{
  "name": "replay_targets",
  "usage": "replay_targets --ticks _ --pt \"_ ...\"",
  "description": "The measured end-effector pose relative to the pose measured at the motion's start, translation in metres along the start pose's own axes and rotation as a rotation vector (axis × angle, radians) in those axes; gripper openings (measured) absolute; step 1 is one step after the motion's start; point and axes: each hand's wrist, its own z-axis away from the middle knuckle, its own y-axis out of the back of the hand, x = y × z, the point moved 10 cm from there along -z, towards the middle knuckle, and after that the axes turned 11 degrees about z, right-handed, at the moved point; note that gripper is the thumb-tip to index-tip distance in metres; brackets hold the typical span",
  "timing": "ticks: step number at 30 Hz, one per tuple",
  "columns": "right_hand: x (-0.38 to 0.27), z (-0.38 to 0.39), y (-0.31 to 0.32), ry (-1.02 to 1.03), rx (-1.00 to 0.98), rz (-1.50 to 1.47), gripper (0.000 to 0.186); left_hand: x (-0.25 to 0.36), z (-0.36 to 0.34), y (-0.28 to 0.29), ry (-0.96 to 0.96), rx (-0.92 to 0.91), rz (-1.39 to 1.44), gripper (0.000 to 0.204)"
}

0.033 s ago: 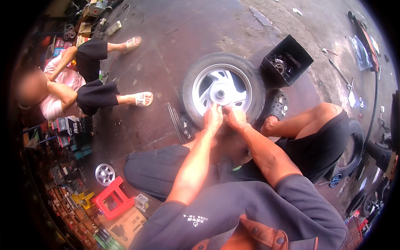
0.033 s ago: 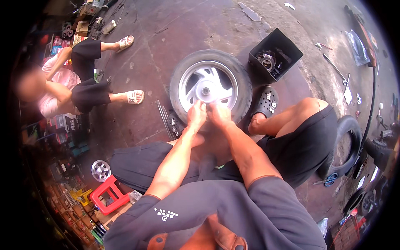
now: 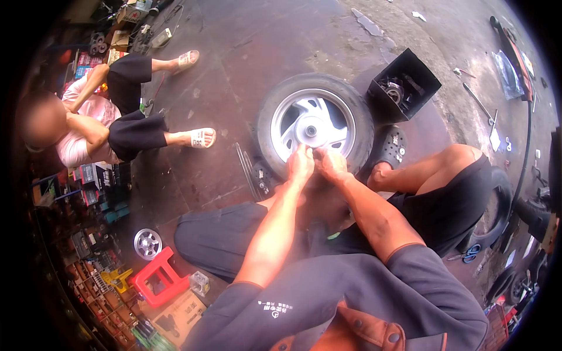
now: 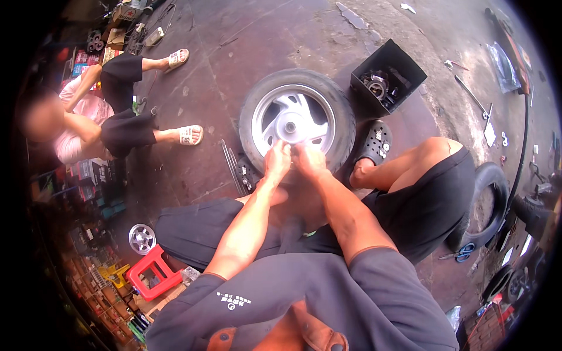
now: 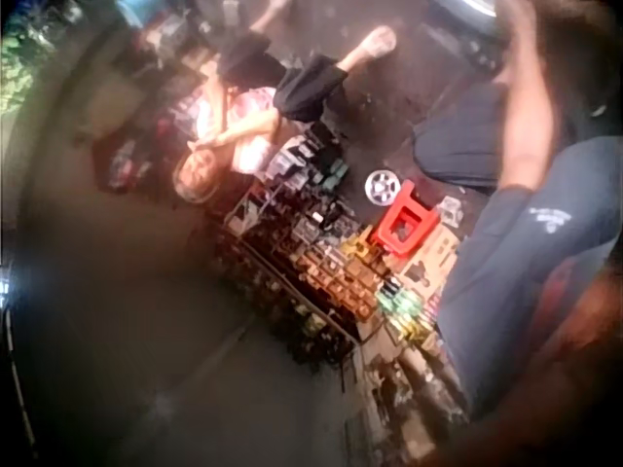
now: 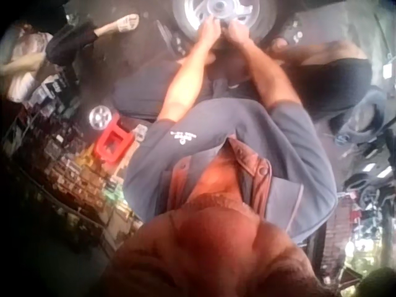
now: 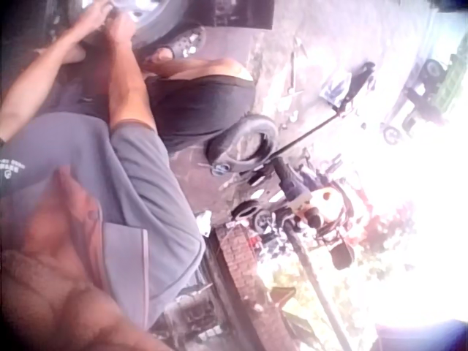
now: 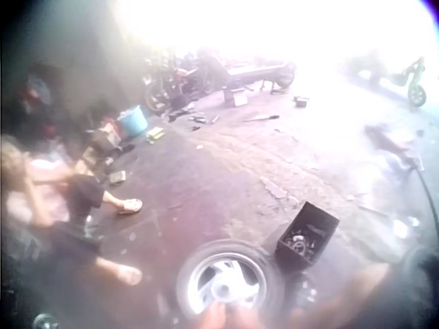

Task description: The person uses a bead breaker tool to loosen a tire from a motorcycle wheel rim and then uses tire irons to pry the tire off the rim.

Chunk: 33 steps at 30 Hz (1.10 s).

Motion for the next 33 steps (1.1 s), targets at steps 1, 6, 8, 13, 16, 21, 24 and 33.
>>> replay_targets --ticks 1,6,8,13,16,21,24,33 --pt "0.0 0.0 0.0 0.004 0.014 -0.003 0.036 0.0 0.001 0.002 0.005 0.004 0.017 0.022" --pt "0.0 -0.005 -0.005 0.06 0.064 0.01 0.034 -0.008 0.001 0.001 0.021 -0.015 0.034 0.023" --pt "-0.005 -0.005 -0.003 0.116 0.132 0.026 0.027 -0.006 0.002 -0.002 0.011 -0.035 0.01 0.024" --pt "0.001 -0.011 -0.011 0.134 0.15 0.023 0.021 0.015 0.007 0.001 -0.062 -0.013 -0.012 0.021" --pt "-0.005 -0.01 -0.01 0.17 0.181 0.02 0.02 0.019 0.009 0.004 -0.264 0.065 -0.069 0.018" --pt "-0.012 -0.006 -0.001 0.156 0.181 0.019 0.018 0.024 0.009 0.003 -0.329 0.079 -0.041 0.014" --pt "-0.01 -0.007 -0.004 0.173 0.153 0.048 0.02 0.02 0.004 -0.004 -0.194 0.003 -0.078 0.016" --pt "-0.007 -0.007 -0.008 0.087 0.099 0.045 0.021 0.012 0.009 -0.004 -0.117 0.016 -0.069 0.02"
